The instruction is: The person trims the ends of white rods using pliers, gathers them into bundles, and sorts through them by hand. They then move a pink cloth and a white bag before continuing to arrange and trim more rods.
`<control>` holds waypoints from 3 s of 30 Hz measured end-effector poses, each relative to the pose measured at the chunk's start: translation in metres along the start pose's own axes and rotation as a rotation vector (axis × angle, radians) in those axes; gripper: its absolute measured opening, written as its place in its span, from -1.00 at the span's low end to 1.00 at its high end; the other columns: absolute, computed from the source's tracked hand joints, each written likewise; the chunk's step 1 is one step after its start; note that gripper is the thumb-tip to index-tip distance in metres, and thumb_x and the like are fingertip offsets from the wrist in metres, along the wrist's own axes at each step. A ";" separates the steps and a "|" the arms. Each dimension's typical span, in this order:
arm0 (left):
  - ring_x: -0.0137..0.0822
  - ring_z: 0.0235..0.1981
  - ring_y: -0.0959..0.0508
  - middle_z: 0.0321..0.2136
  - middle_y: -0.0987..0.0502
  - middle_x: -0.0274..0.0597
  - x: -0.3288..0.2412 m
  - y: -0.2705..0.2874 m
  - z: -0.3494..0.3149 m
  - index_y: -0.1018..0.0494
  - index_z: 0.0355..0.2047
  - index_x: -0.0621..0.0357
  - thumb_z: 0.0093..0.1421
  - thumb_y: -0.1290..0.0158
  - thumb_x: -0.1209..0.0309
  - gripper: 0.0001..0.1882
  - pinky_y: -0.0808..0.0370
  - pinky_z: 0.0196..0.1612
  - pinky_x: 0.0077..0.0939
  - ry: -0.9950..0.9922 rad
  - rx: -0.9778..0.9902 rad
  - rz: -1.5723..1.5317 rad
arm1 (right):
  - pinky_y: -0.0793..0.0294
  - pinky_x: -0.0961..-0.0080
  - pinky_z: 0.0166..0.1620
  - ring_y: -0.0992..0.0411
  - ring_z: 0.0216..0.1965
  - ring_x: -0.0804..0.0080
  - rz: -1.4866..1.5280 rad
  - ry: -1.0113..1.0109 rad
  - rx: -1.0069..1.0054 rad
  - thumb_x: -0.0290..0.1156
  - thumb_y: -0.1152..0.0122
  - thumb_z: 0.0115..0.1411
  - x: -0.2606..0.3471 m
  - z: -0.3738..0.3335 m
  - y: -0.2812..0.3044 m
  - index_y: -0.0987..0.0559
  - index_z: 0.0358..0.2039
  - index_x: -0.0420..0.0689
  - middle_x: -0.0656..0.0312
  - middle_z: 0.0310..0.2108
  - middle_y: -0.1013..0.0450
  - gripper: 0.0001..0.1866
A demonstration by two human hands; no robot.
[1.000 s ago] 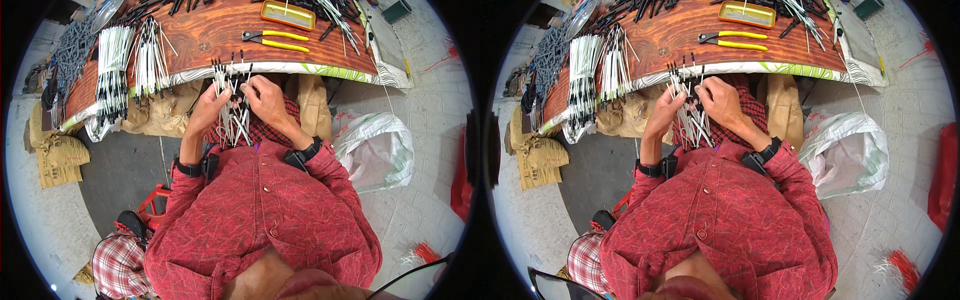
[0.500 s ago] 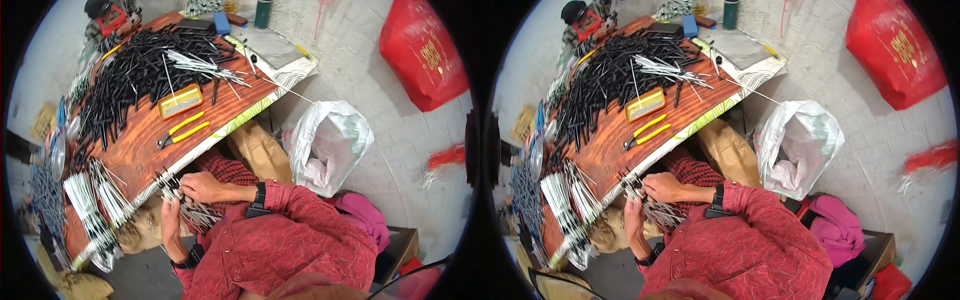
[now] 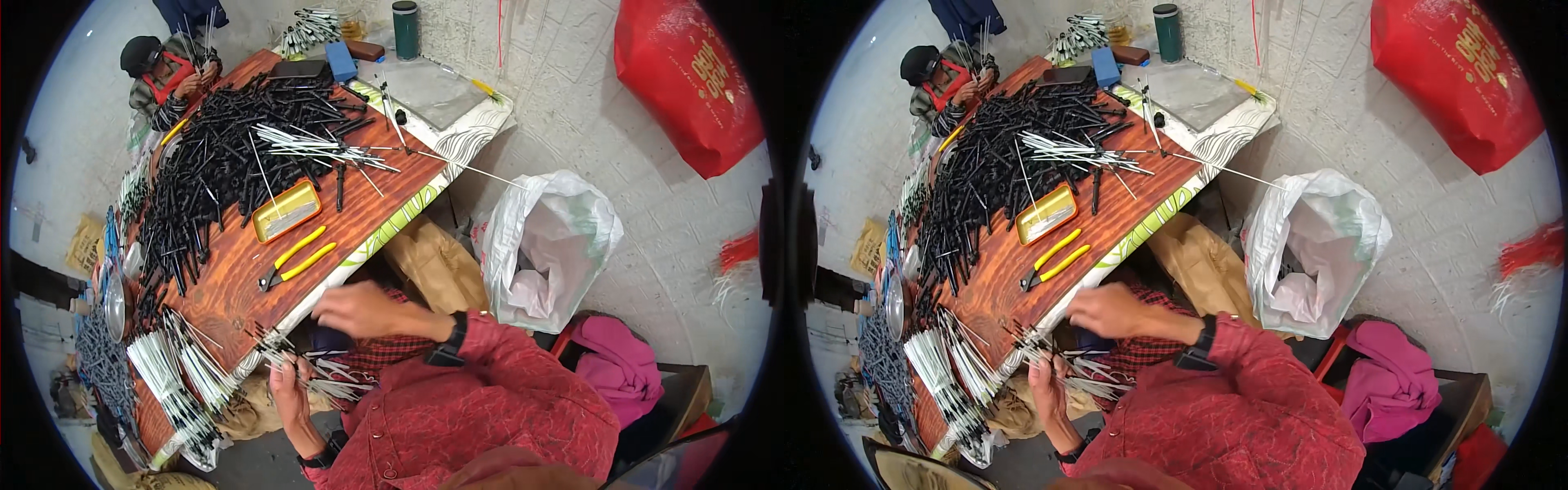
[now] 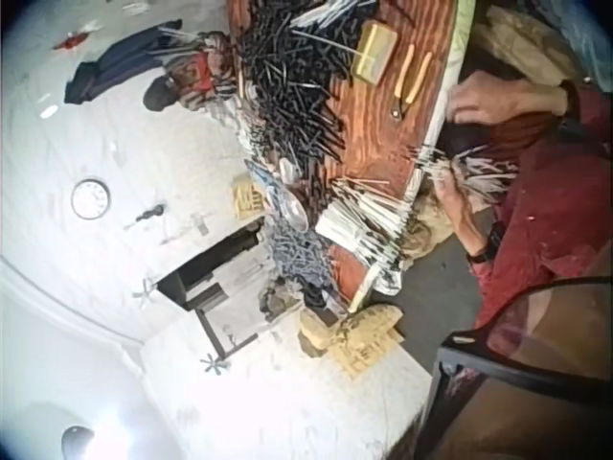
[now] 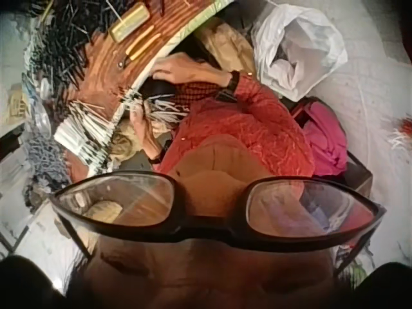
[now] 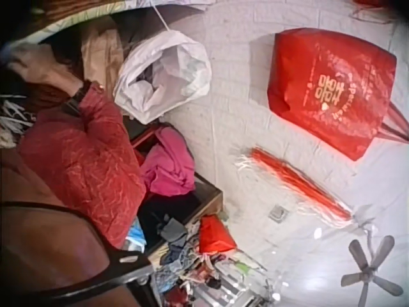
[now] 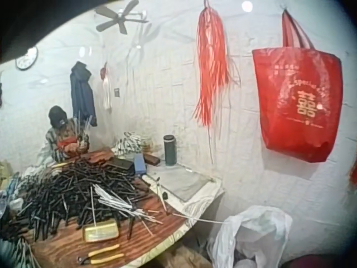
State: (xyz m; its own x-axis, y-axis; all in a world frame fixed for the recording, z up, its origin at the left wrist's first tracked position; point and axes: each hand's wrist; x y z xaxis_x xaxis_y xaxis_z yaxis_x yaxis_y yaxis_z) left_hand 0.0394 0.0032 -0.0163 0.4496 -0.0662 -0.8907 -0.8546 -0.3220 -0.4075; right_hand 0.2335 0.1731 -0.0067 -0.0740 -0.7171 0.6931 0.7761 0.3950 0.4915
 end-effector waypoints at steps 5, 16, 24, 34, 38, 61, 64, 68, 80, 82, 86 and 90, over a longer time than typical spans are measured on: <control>-0.39 -0.47 -0.33 -0.51 -0.33 -0.31 -0.003 -0.001 0.006 -0.33 -0.05 0.20 0.32 0.01 0.26 -0.69 -0.39 -0.26 -0.43 0.028 -0.046 -0.017 | -0.50 0.32 -0.26 -0.49 -0.32 0.18 -0.575 -0.072 -0.452 -0.46 -0.19 0.07 -0.051 0.005 0.142 -0.56 -0.26 -0.12 0.15 -0.33 -0.49 -0.81; -0.39 -0.44 -0.33 -0.50 -0.32 -0.32 -0.015 -0.004 0.021 -0.35 -0.08 0.14 0.27 -0.06 0.28 -0.71 -0.42 -0.22 -0.38 0.162 -0.116 -0.063 | -0.43 0.35 -0.28 -0.46 -0.33 0.16 -0.793 -0.546 -0.332 -0.40 -0.22 0.11 -0.130 -0.040 0.240 -0.58 -0.27 -0.11 0.16 -0.36 -0.50 -0.84; -0.37 -0.44 -0.33 -0.51 -0.33 -0.30 -0.013 -0.004 0.026 -0.35 -0.16 0.12 0.26 -0.06 0.31 -0.78 -0.41 -0.22 -0.35 0.164 -0.161 -0.077 | -0.41 0.47 -0.42 -0.47 -0.50 0.27 -0.715 -0.578 -0.521 -0.43 -0.23 0.13 -0.134 -0.020 0.245 -0.60 -0.34 -0.15 0.18 -0.45 -0.50 -0.89; -0.31 -0.41 -0.39 -0.47 -0.41 -0.21 -0.015 -0.011 0.027 -0.35 -0.18 0.11 0.28 -0.04 0.30 -0.80 -0.39 -0.21 -0.33 0.131 -0.136 -0.034 | -0.43 0.55 -0.44 -0.48 -0.50 0.38 -0.562 -0.544 -0.754 -0.46 -0.26 0.12 -0.137 -0.012 0.250 -0.63 -0.32 -0.16 0.18 -0.44 -0.51 -0.89; -0.31 -0.42 -0.39 -0.47 -0.41 -0.21 -0.010 -0.008 0.026 -0.35 -0.18 0.11 0.28 -0.03 0.30 -0.80 -0.39 -0.22 -0.33 0.119 -0.140 -0.043 | -0.43 0.54 -0.44 -0.48 -0.51 0.39 -0.677 -0.528 -0.636 -0.46 -0.28 0.11 -0.130 -0.016 0.248 -0.63 -0.33 -0.15 0.18 -0.44 -0.51 -0.90; -0.33 -0.39 -0.38 -0.43 -0.41 -0.23 -0.008 -0.004 0.027 -0.34 -0.04 0.13 0.26 -0.07 0.33 -0.70 -0.38 -0.20 -0.32 0.098 -0.113 -0.033 | -0.44 0.34 -0.35 -0.50 -0.39 0.12 -0.743 -0.585 -0.441 -0.39 -0.22 0.12 -0.135 -0.026 0.231 -0.61 -0.32 -0.12 0.14 -0.41 -0.51 -0.87; -0.32 -0.38 -0.38 -0.42 -0.41 -0.22 -0.007 -0.004 0.024 -0.34 -0.02 0.13 0.26 -0.06 0.30 -0.67 -0.39 -0.18 -0.31 0.083 -0.092 -0.053 | -0.44 0.33 -0.36 -0.49 -0.41 0.12 -0.753 -0.566 -0.452 -0.39 -0.22 0.12 -0.135 -0.028 0.230 -0.60 -0.33 -0.13 0.14 -0.41 -0.51 -0.87; -0.32 -0.38 -0.38 -0.41 -0.41 -0.23 -0.008 -0.004 0.018 -0.32 0.02 0.14 0.26 -0.06 0.26 -0.62 -0.40 -0.18 -0.31 0.089 -0.081 -0.074 | -0.44 0.33 -0.30 -0.49 -0.36 0.11 -0.747 -0.603 -0.443 -0.39 -0.21 0.13 -0.127 -0.034 0.228 -0.60 -0.32 -0.13 0.12 -0.38 -0.51 -0.87; -0.38 -0.35 -0.41 -0.42 -0.42 -0.24 -0.006 -0.008 0.026 -0.36 0.00 0.30 0.34 0.08 0.33 -0.67 -0.37 -0.21 -0.48 0.060 -0.103 0.102 | -0.43 0.53 -0.11 -0.49 -0.22 0.43 -0.437 -0.348 -0.350 -0.49 -0.11 0.21 -0.078 -0.014 0.195 -0.58 -0.18 -0.21 0.19 -0.28 -0.53 -0.82; -0.38 -0.34 -0.42 -0.42 -0.43 -0.23 -0.012 -0.016 0.024 -0.36 0.01 0.31 0.34 0.08 0.33 -0.67 -0.37 -0.21 -0.48 0.042 -0.119 0.119 | -0.42 0.56 -0.13 -0.48 -0.24 0.47 -0.233 -0.395 -0.203 -0.50 -0.11 0.20 -0.062 -0.017 0.166 -0.58 -0.19 -0.22 0.20 -0.30 -0.53 -0.82; -0.35 -0.32 -0.46 -0.38 -0.47 -0.18 -0.012 -0.012 0.012 -0.37 0.02 0.29 0.32 0.03 0.34 -0.66 -0.42 -0.18 -0.44 0.030 -0.027 -0.002 | -0.43 0.61 -0.20 -0.50 -0.29 0.50 0.071 -0.338 0.221 -0.53 -0.12 0.18 -0.034 -0.005 0.108 -0.59 -0.22 -0.25 0.19 -0.34 -0.54 -0.82; -0.33 -0.29 -0.50 -0.34 -0.51 -0.16 -0.014 -0.006 0.000 -0.39 0.02 0.26 0.31 0.00 0.35 -0.67 -0.45 -0.15 -0.41 0.026 0.003 -0.048 | -0.47 0.53 -0.25 -0.52 -0.29 0.41 0.176 -0.115 0.419 -0.52 -0.13 0.18 -0.011 0.000 0.038 -0.59 -0.24 -0.22 0.14 -0.36 -0.53 -0.84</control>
State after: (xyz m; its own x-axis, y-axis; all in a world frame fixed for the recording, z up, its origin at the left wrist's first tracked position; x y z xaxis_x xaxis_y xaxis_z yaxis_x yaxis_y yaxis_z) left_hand 0.0379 0.0064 -0.0020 0.4966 -0.0756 -0.8647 -0.8328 -0.3221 -0.4502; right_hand 0.2632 0.1957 0.0047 -0.0509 -0.5598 0.8271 0.4651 0.7195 0.5157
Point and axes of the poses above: each hand's wrist, its own z-axis towards the middle knuckle, its own y-axis out of the back of the hand, x = y × z
